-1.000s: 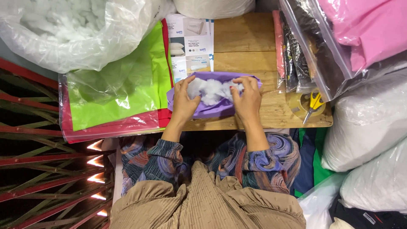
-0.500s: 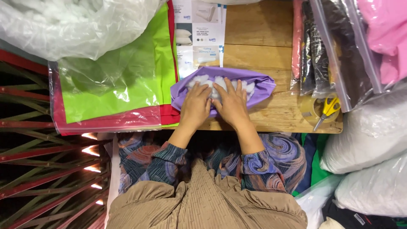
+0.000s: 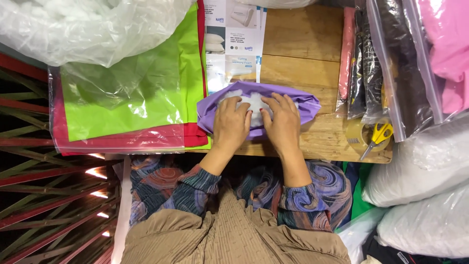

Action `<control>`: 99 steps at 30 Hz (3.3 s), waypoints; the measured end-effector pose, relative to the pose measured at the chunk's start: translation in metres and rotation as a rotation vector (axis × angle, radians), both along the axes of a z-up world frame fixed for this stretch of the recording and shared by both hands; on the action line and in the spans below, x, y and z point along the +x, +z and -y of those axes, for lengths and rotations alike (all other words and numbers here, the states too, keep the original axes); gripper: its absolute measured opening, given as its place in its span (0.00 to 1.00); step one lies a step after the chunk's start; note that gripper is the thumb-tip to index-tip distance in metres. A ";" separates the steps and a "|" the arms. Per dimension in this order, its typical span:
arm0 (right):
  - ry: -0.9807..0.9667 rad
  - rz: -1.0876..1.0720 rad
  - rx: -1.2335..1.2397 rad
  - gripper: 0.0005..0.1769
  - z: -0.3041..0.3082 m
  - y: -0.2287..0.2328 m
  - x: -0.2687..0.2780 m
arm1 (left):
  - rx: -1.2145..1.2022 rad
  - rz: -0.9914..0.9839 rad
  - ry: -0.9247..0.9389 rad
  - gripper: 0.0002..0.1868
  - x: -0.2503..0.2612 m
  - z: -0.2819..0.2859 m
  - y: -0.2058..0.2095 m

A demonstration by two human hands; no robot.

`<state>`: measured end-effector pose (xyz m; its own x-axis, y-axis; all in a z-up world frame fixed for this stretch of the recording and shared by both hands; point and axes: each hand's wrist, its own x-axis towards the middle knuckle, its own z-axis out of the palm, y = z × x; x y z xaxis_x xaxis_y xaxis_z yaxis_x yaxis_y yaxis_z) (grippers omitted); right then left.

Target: Stuffing a purple fabric pouch with white polyester fiberfill by hand.

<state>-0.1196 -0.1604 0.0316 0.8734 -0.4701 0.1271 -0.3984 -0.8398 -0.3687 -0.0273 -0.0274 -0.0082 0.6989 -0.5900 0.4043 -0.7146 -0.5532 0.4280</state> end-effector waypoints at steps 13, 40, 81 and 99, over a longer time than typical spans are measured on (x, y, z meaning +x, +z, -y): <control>-0.010 -0.300 0.080 0.34 0.000 -0.026 0.001 | 0.386 -0.294 -0.038 0.23 -0.003 0.012 -0.007; 0.584 0.544 -0.188 0.19 -0.152 0.147 0.249 | -0.411 -0.160 0.240 0.14 0.215 -0.175 0.137; 0.037 0.192 1.060 0.25 -0.067 0.086 0.043 | -0.952 -1.714 -0.446 0.34 0.042 -0.079 0.092; 0.031 0.200 1.287 0.45 -0.013 0.052 -0.010 | -0.855 -1.689 0.044 0.17 0.010 0.023 -0.015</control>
<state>-0.1295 -0.1478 0.0839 0.9044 -0.3312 -0.2690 -0.2307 0.1507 -0.9613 -0.0177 -0.0500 -0.0227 0.6287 -0.6020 -0.4922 0.6964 0.1541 0.7010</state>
